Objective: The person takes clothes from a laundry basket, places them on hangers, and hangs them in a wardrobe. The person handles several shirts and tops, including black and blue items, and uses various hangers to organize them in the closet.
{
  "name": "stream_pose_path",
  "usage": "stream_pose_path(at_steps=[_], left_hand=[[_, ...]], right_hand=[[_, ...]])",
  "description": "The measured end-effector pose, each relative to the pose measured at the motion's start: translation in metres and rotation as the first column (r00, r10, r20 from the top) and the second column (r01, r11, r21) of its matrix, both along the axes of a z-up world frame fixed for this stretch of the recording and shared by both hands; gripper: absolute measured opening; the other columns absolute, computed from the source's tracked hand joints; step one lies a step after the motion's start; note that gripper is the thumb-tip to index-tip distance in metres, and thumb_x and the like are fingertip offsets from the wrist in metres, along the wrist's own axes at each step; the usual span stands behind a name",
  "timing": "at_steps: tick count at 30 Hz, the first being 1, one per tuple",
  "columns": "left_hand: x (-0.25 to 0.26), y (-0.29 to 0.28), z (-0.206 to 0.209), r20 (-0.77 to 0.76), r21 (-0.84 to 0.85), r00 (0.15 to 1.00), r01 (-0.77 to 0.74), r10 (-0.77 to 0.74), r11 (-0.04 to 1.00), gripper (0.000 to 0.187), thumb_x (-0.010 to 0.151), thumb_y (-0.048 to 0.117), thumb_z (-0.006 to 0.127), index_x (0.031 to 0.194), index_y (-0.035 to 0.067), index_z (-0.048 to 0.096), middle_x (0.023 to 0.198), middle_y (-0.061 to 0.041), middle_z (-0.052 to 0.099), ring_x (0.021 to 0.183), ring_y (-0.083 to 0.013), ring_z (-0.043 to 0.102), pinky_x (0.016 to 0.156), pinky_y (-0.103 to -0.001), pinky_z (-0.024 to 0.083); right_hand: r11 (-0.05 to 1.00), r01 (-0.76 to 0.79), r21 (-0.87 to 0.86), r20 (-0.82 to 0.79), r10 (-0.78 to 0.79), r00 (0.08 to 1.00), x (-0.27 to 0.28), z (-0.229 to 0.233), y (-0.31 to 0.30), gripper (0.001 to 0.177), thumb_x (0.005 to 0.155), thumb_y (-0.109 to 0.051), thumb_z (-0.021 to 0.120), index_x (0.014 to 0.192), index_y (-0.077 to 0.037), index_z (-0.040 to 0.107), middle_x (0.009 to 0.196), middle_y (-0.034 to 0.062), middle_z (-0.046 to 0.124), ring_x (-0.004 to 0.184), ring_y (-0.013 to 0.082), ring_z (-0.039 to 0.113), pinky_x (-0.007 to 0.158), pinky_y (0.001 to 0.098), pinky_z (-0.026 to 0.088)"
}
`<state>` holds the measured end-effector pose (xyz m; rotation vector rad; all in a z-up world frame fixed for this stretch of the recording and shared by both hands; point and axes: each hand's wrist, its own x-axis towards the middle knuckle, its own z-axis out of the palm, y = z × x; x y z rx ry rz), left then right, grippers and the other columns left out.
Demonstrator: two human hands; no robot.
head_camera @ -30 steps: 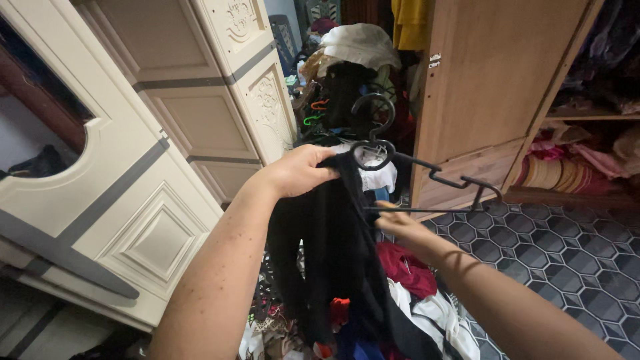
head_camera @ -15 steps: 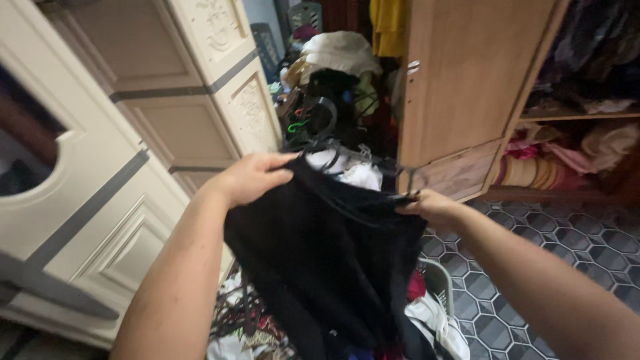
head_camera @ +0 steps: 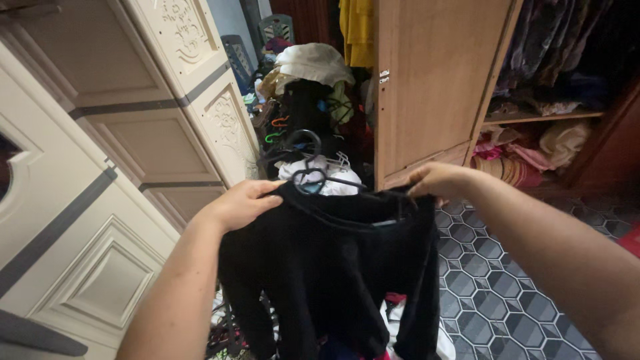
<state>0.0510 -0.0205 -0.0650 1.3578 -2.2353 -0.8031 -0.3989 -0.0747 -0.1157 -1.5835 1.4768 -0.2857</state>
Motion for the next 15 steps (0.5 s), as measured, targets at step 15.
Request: stream_pose_path(at_steps=[15], left_hand=[[-0.016, 0.002, -0.014, -0.156, -0.218, 0.987, -0.076, 0.042, 0.973, 0.042, 0.094, 0.011, 0.064, 0.136, 0.009, 0.065, 0.122, -0.008, 0.076, 0.110, -0.0110, 0.068, 0.099, -0.028, 0.050]], right_hand=[[0.957, -0.288, -0.026, -0.654, 0.201, 0.729, 0.005, 0.026, -0.020, 0.037, 0.082, -0.005, 0.068, 0.117, -0.018, 0.073, 0.071, 0.0056, 0.069, 0.055, 0.0150, 0.064, 0.049, 0.0319, 0.054]])
